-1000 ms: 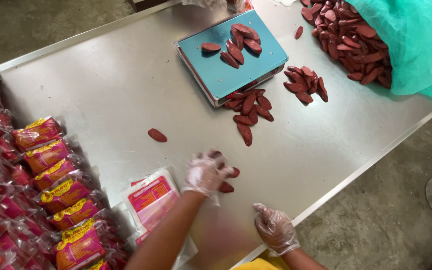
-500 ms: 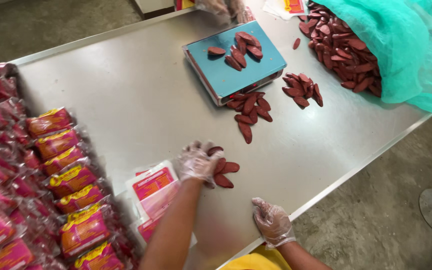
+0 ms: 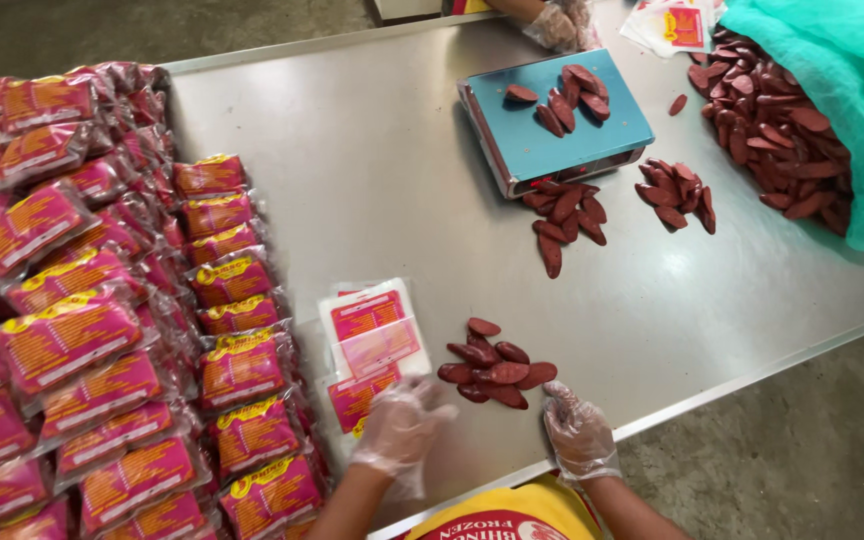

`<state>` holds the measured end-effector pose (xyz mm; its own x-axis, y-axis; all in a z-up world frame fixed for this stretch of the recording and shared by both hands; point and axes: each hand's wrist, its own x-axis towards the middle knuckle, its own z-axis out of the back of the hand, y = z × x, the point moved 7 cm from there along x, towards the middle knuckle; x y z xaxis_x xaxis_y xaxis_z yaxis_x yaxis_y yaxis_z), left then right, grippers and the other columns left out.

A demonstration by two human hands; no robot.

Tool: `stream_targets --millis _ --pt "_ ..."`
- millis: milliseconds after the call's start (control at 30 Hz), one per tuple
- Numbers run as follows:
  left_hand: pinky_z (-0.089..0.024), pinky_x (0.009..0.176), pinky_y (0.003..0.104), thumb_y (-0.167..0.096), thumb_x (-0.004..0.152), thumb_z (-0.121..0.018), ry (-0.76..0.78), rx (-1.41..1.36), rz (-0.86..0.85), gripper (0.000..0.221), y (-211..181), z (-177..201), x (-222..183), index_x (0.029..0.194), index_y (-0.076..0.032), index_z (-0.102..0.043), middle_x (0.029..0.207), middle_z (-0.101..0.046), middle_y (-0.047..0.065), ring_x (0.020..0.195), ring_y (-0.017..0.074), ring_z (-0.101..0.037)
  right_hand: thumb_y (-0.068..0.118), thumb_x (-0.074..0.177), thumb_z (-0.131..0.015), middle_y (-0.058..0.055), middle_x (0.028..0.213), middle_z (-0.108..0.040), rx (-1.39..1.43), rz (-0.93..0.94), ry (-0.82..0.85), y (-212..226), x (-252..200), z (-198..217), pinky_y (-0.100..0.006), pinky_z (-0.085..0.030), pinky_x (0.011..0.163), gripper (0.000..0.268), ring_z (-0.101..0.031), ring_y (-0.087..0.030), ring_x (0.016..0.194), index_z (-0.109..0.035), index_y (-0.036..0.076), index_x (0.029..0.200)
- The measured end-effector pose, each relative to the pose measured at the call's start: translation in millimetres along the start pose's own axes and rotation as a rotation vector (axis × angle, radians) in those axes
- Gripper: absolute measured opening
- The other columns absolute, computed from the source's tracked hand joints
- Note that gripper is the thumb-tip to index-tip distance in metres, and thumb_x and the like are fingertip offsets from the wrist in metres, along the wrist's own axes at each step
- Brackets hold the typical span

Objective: The person places red sausage pieces into clear plastic bags on a stainless steel table. They pick up the sausages from a pile, insert them into the bags, and then place the filled bags onto a stack of completed packages. A digital scale is visible on the table, and another person is seen working in the background.

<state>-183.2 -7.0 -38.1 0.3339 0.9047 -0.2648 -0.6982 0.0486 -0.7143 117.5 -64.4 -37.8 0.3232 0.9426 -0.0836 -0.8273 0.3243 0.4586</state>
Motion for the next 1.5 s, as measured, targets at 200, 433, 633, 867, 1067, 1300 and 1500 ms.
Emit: stream_targets --millis 200,433,633,867,1067,1300,1500 --pt "-0.052 0.093 0.048 -0.045 0.086 -0.068 0.150 0.458 0.118 0.059 68 -8 -41 0.133 -0.010 -0.059 0.127 -0.062 0.016 0.111 0.0347 -0.064 0.021 0.088 -0.068 -0.007 0.067 -0.065 -0.072 0.221 -0.085 -7 -1 -10 -0.043 -0.049 0.060 0.026 -0.063 -0.028 0.060 -0.070 0.023 0.114" --pt "-0.052 0.078 0.044 -0.036 0.091 -0.069 0.029 -0.086 0.139 0.026 50 -6 -53 0.095 -0.011 -0.069 0.094 -0.070 0.013 0.083 0.0284 -0.067 0.016 0.094 -0.072 -0.008 0.074 -0.062 0.491 -0.002 0.091 -32 2 -31 -0.041 -0.050 0.059 0.046 -0.055 -0.020 0.064 -0.064 0.017 0.139" --pt "-0.052 0.067 0.036 -0.020 0.091 -0.071 -0.015 -0.379 -0.002 0.014 12 -11 -52 0.088 -0.007 -0.067 0.080 -0.068 0.011 0.069 0.0203 -0.061 0.018 0.078 -0.082 -0.011 0.132 -0.064 0.674 0.335 0.533 125 -35 -39 -0.036 -0.053 0.101 0.089 -0.064 -0.019 0.113 -0.036 0.015 0.155" --pt "-0.053 0.074 0.031 -0.014 0.097 -0.069 0.068 -0.811 -0.160 0.012 -30 7 -46 0.104 -0.004 -0.070 0.086 -0.068 0.004 0.080 0.0120 -0.058 0.013 0.099 -0.071 -0.006 0.123 -0.070 1.109 0.225 0.974 140 -26 -68 -0.028 -0.053 0.099 0.050 -0.064 -0.010 0.110 -0.059 0.003 0.146" --pt "-0.053 0.080 0.033 -0.025 0.105 -0.056 0.014 -1.211 -0.007 0.029 -62 13 -43 0.109 -0.002 -0.072 0.096 -0.072 0.007 0.087 0.0150 -0.065 0.000 0.094 -0.066 -0.002 0.110 -0.075 0.755 0.517 0.744 126 -17 -38 -0.026 -0.055 0.087 0.045 -0.066 -0.008 0.097 -0.064 0.002 0.139" --pt "-0.057 0.075 0.048 -0.011 0.099 -0.056 -0.437 0.209 -0.154 0.021 -81 -1 -14 0.117 -0.006 -0.066 0.101 -0.069 0.020 0.086 0.0372 -0.068 -0.001 0.091 -0.061 0.000 0.084 -0.072 0.835 0.295 0.342 92 -3 -1 -0.025 -0.052 0.062 0.052 -0.059 -0.006 0.070 -0.061 0.009 0.143" --pt "-0.056 0.080 0.047 0.006 0.088 -0.057 -0.497 0.037 -0.370 0.031 -124 -40 3 0.117 -0.003 -0.061 0.113 -0.065 0.022 0.093 0.0374 -0.067 0.015 0.087 -0.076 -0.003 0.072 -0.063 -0.002 0.787 -0.159 59 39 65 -0.042 -0.049 0.074 0.045 -0.059 -0.022 0.066 -0.068 0.023 0.131"
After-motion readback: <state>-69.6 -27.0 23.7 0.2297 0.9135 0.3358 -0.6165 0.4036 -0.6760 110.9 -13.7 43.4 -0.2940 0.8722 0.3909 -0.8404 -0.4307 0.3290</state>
